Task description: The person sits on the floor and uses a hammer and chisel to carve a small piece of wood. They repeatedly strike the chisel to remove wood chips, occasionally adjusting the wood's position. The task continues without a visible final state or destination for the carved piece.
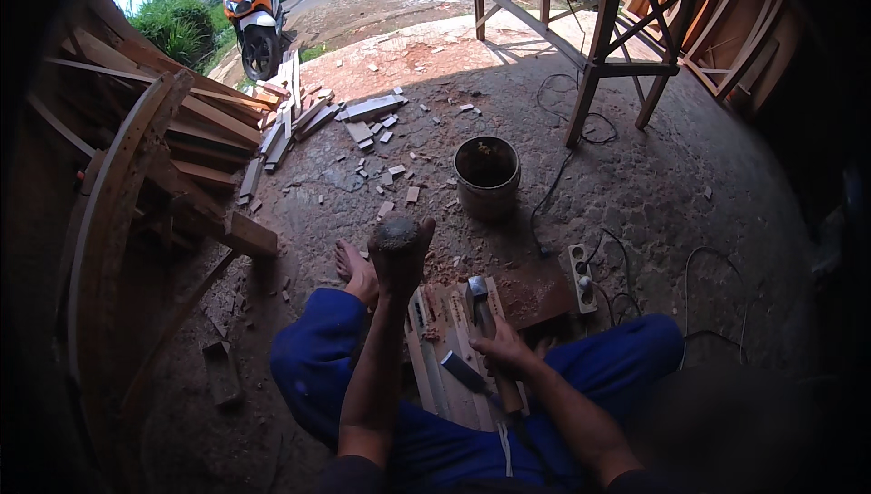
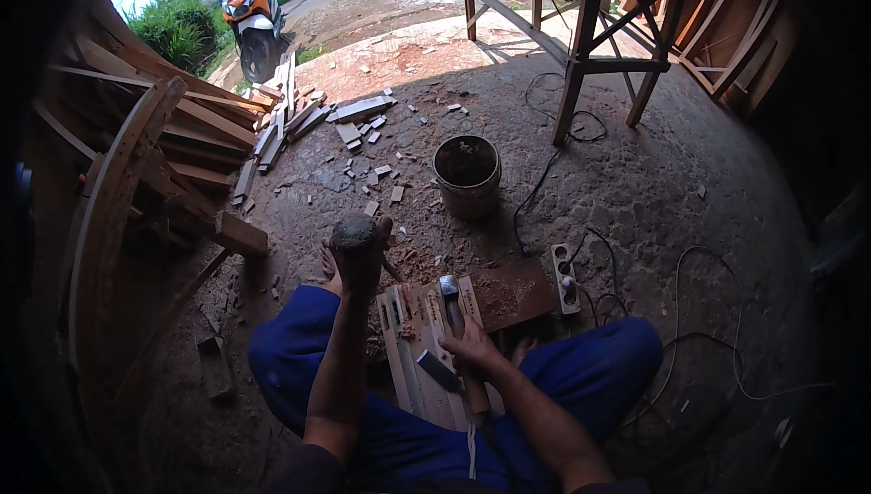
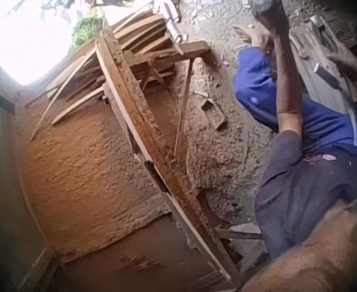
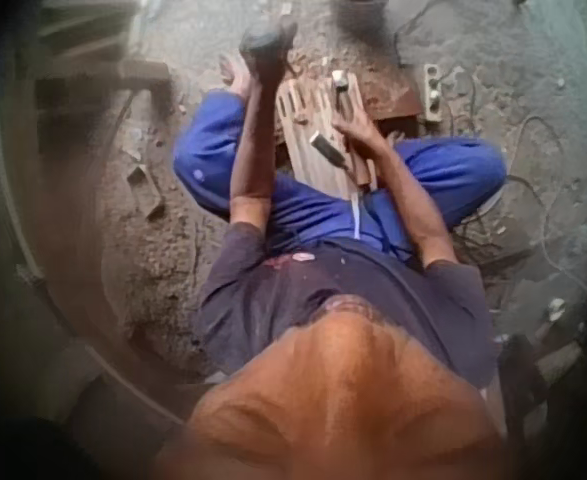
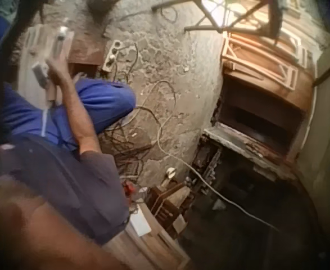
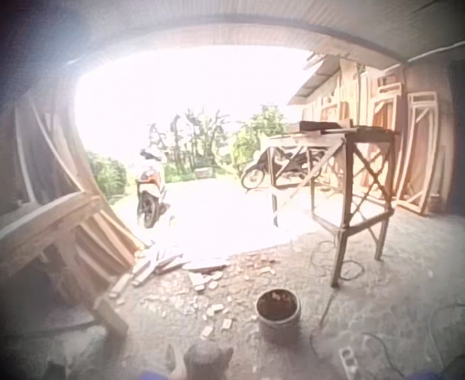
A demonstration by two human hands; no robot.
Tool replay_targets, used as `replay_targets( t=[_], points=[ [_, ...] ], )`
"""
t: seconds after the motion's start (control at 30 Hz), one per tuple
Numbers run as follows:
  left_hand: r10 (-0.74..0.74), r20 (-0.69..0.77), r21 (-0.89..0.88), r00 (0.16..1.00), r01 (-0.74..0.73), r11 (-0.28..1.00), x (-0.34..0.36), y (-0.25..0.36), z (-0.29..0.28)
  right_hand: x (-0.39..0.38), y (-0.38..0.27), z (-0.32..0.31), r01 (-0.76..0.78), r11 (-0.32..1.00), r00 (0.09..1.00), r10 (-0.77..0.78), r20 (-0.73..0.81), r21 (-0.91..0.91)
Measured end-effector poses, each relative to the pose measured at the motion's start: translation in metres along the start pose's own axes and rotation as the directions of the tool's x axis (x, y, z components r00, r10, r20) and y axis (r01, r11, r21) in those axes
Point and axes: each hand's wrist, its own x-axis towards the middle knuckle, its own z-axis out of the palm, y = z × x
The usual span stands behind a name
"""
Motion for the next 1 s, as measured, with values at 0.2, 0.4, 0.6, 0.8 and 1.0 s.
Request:
replay_targets(
  t=[0.2, 0.4, 0.6, 0.8, 1.0],
  points=[
    [-0.251, 0.060, -0.502, 0.966, 0.246, 0.829, -0.016, -0.011, 0.006, -0.002, -0.012, 0.008, -0.076, 0.985, 0.993, 0.061, -0.096, -0.153],
    [-0.009, -0.105, -0.253, 0.994, -0.018, 0.967, -0.026, -0.032, 0.021, -0.006, -0.025, 0.016, -0.089, 0.986, 0.992, 0.075, -0.104, -0.138],
    [0.427, -0.143, 0.311, 0.893, -0.370, 0.876, -0.034, -0.049, 0.020, -0.004, -0.027, 0.020, -0.100, 0.987, 0.989, 0.084, -0.123, -0.128],
    [-0.078, -0.127, -0.387, 0.989, 0.023, 0.922, -0.031, -0.043, 0.019, -0.002, -0.023, 0.019, -0.100, 0.986, 0.989, 0.084, -0.121, -0.134],
    [-0.186, -0.016, -0.495, 0.982, 0.154, 0.855, -0.029, -0.041, 0.013, -0.003, -0.023, 0.019, -0.098, 0.987, 0.990, 0.084, -0.117, -0.124]
  ],
)
